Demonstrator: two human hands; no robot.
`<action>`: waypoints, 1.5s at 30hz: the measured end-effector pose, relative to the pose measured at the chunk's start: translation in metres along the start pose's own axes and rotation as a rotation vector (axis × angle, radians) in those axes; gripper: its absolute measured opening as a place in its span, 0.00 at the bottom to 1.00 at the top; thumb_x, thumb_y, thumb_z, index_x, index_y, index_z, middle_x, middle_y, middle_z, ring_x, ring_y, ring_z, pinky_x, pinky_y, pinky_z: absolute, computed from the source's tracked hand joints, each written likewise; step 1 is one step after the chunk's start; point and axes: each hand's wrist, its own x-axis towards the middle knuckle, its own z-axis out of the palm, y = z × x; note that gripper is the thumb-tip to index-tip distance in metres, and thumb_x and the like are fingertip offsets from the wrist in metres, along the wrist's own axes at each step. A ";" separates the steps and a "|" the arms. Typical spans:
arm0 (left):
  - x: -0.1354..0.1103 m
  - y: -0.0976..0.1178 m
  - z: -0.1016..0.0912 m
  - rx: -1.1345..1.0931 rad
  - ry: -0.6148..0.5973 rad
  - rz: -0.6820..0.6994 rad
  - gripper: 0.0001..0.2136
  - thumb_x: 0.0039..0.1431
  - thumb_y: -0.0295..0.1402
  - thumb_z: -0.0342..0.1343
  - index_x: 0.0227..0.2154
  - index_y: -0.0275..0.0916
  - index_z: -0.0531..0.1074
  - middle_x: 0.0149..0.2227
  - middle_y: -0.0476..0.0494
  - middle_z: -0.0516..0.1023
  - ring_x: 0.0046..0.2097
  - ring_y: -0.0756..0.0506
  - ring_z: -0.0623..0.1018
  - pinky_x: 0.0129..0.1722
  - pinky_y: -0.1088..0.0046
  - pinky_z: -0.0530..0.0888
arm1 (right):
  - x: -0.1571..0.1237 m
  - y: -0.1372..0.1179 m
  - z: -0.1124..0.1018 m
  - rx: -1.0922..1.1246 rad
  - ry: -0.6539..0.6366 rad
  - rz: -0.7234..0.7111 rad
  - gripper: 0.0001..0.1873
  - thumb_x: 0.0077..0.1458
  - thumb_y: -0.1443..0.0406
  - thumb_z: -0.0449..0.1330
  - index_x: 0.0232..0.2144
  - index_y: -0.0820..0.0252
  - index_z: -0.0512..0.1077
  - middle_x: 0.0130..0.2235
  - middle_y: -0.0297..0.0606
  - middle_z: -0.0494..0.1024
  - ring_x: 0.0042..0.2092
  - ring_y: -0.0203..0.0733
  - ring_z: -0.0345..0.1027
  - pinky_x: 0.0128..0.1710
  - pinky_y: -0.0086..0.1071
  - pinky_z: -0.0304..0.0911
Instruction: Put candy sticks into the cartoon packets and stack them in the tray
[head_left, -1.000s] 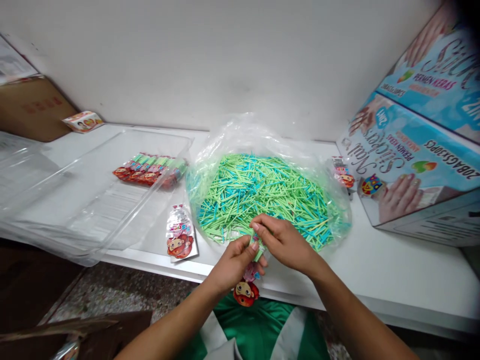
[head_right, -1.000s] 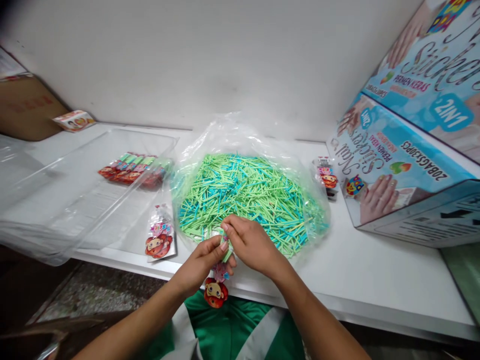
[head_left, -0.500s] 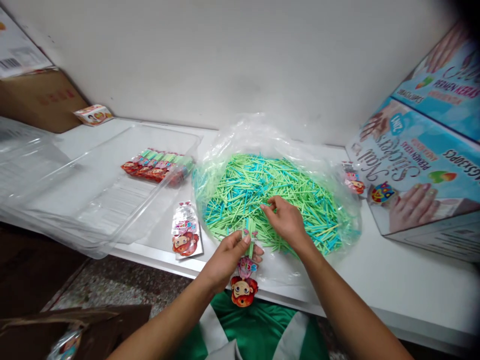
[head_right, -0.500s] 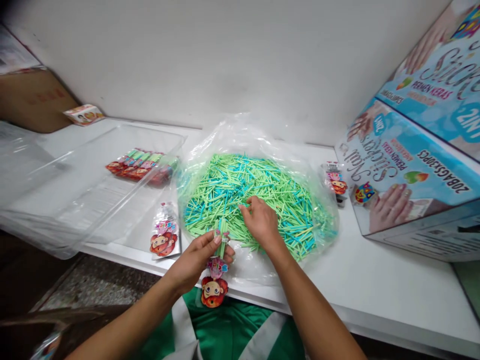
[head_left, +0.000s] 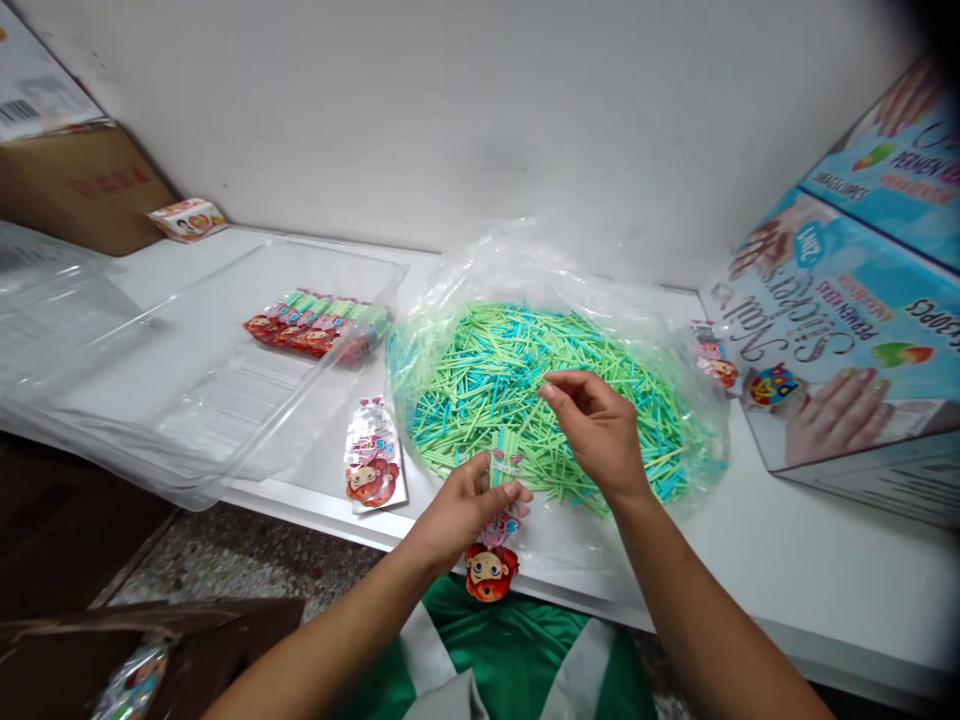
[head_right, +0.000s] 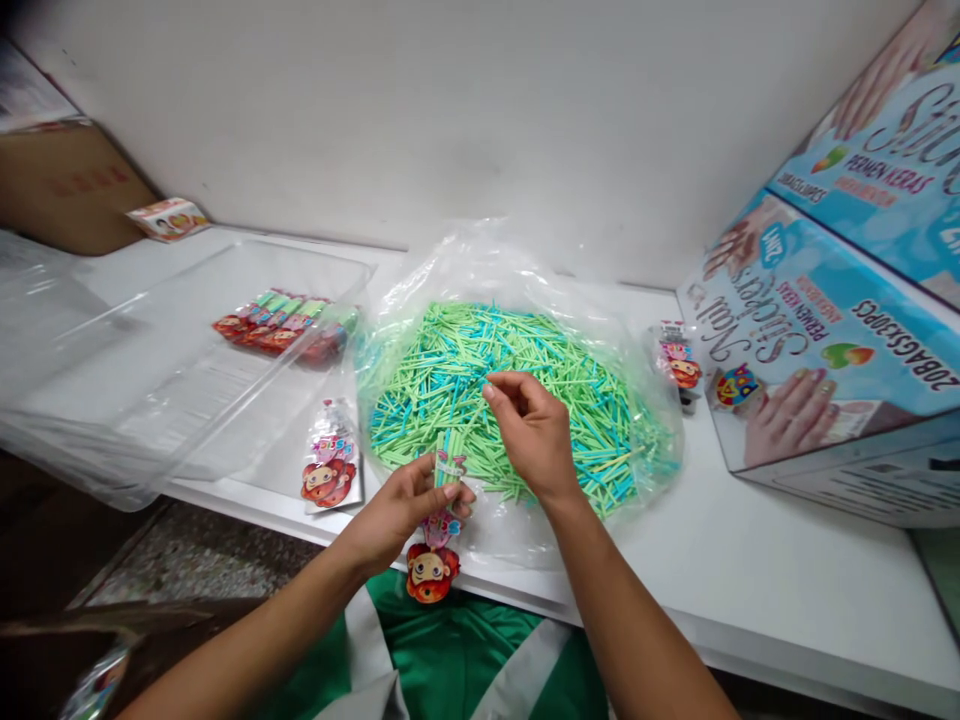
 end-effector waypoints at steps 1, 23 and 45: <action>0.001 0.000 0.001 0.009 -0.002 -0.001 0.16 0.50 0.38 0.62 0.36 0.35 0.65 0.34 0.43 0.76 0.33 0.49 0.75 0.34 0.74 0.69 | -0.003 -0.007 0.001 0.067 0.013 0.013 0.12 0.55 0.58 0.58 0.39 0.58 0.71 0.32 0.35 0.75 0.30 0.35 0.66 0.29 0.29 0.62; 0.002 0.011 0.002 0.092 -0.003 0.101 0.17 0.50 0.38 0.62 0.39 0.35 0.67 0.33 0.43 0.76 0.34 0.48 0.76 0.37 0.72 0.70 | -0.024 -0.027 -0.019 -0.123 -0.402 -0.128 0.08 0.56 0.63 0.57 0.34 0.56 0.76 0.38 0.37 0.76 0.37 0.38 0.69 0.38 0.31 0.63; -0.007 0.032 -0.014 0.178 0.018 0.283 0.23 0.44 0.32 0.66 0.46 0.39 0.69 0.42 0.41 0.74 0.45 0.43 0.73 0.44 0.68 0.70 | -0.023 -0.050 -0.019 -0.046 -0.259 -0.203 0.06 0.57 0.64 0.57 0.31 0.56 0.74 0.31 0.36 0.75 0.34 0.39 0.68 0.35 0.33 0.63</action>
